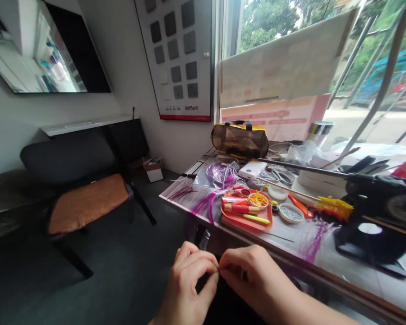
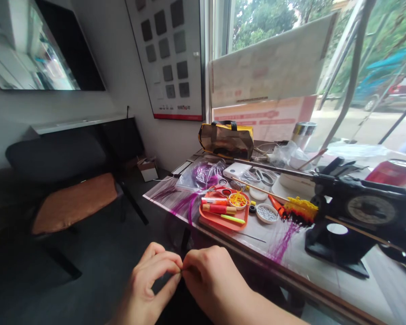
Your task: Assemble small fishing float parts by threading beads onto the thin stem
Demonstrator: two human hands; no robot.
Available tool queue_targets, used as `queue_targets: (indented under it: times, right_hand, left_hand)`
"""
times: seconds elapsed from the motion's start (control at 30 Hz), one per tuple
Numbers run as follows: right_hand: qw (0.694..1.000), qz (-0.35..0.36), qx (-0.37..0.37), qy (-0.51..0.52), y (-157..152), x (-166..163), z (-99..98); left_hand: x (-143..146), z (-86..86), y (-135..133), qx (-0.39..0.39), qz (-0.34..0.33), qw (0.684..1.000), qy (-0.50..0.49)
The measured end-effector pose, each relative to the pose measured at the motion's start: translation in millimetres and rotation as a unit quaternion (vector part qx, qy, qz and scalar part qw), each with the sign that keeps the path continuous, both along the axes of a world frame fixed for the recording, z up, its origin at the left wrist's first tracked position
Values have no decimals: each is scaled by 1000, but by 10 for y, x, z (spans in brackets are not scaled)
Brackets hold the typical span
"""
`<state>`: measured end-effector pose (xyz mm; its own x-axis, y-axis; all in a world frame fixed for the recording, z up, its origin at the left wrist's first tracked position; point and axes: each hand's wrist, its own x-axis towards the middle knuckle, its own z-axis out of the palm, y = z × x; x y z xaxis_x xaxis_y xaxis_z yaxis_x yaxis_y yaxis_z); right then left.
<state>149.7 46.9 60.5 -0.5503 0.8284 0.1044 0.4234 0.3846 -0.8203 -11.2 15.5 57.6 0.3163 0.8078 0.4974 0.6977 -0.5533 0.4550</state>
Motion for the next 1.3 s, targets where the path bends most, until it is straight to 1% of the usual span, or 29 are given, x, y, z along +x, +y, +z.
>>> queue_targets:
  times: [0.03, 0.07, 0.1, 0.17, 0.23, 0.3, 0.4, 0.5, 0.53, 0.63, 0.73, 0.8, 0.87, 0.93, 1.0, 1.03, 1.07, 1.1, 1.13, 1.17, 1.2, 1.23, 1.27, 1.3]
  right_hand:
    - [998, -2, -45, 33, -21, 10, -39]
    - [992, -5, -106, 74, -38, 17, -81]
    - [977, -5, -174, 121, -50, 18, -126]
    - [934, -6, -292, 205, -70, 5, -223]
    - [900, -4, -349, 260, -92, -22, -310]
    - [883, -5, -369, 291, -120, -51, -370]
    - [865, -14, -389, 317, -162, -73, -402]
    - [855, -16, -403, 327, -183, -74, -405]
    - [853, -16, -405, 328, -185, -73, -406]
    - [851, -21, -408, 330, -185, -76, -419]
    - [850, -20, -410, 331, -180, -88, -445]
    - [850, -21, -410, 331, -180, -98, -462]
    - [853, -21, -405, 329, -186, -105, -469]
    - [864, -20, -387, 320, -200, -106, -462]
    - [892, -24, -343, 292, -221, -103, -453]
    - [915, -25, -304, 264, -233, -102, -455]
    - [941, -23, -249, 226, -245, -103, -469]
    - [966, -21, -179, 184, -257, -107, -496]
    - [985, -20, -96, 144, -269, -115, -537]
    - [993, -23, -8, 112, -279, -126, -590]
    - [993, -30, 74, 92, -288, -138, -648]
    - [985, -41, 142, 84, -295, -149, -704]
    - [978, -52, 183, 82, -299, -157, -748]
    - [976, -54, 194, 82, -300, -158, -773]
  left_hand:
    - [-16, -22, -16, -18, -1, 1000, 0]
    - [-37, -50, -36, -24, 4, 1000, 4]
    - [-58, -82, -61, -18, 18, 1000, 6]
    - [-92, -149, -117, 0, 52, 999, 2]
    - [-101, -206, -168, 13, 63, 998, -12]
    - [-87, -244, -202, 30, 51, 998, -20]
    - [-54, -274, -214, 34, 19, 999, -15]
    - [-38, -287, -203, 21, 30, 999, -30]
    - [-37, -288, -199, 20, 36, 999, -32]
    - [-39, -282, -194, 17, 22, 999, -21]
    - [-31, -279, -197, 9, 31, 998, -46]
    - [-17, -290, -202, -13, 40, 997, -71]
    - [3, -314, -208, -57, 46, 992, -106]
    - [25, -344, -215, -114, 69, 978, -158]
    - [47, -367, -219, -179, 90, 957, -210]
    - [57, -372, -220, -211, 98, 945, -231]
    - [66, -371, -218, -240, 106, 933, -247]
    - [75, -363, -214, -261, 115, 924, -254]
    - [83, -347, -206, -273, 124, 920, -252]
    - [88, -325, -194, -278, 129, 922, -239]
    - [90, -298, -178, -278, 129, 927, -215]
    - [88, -268, -158, -279, 125, 934, -184]
    - [81, -237, -136, -286, 117, 938, -155]
    - [67, -209, -113, -302, 104, 938, -135]
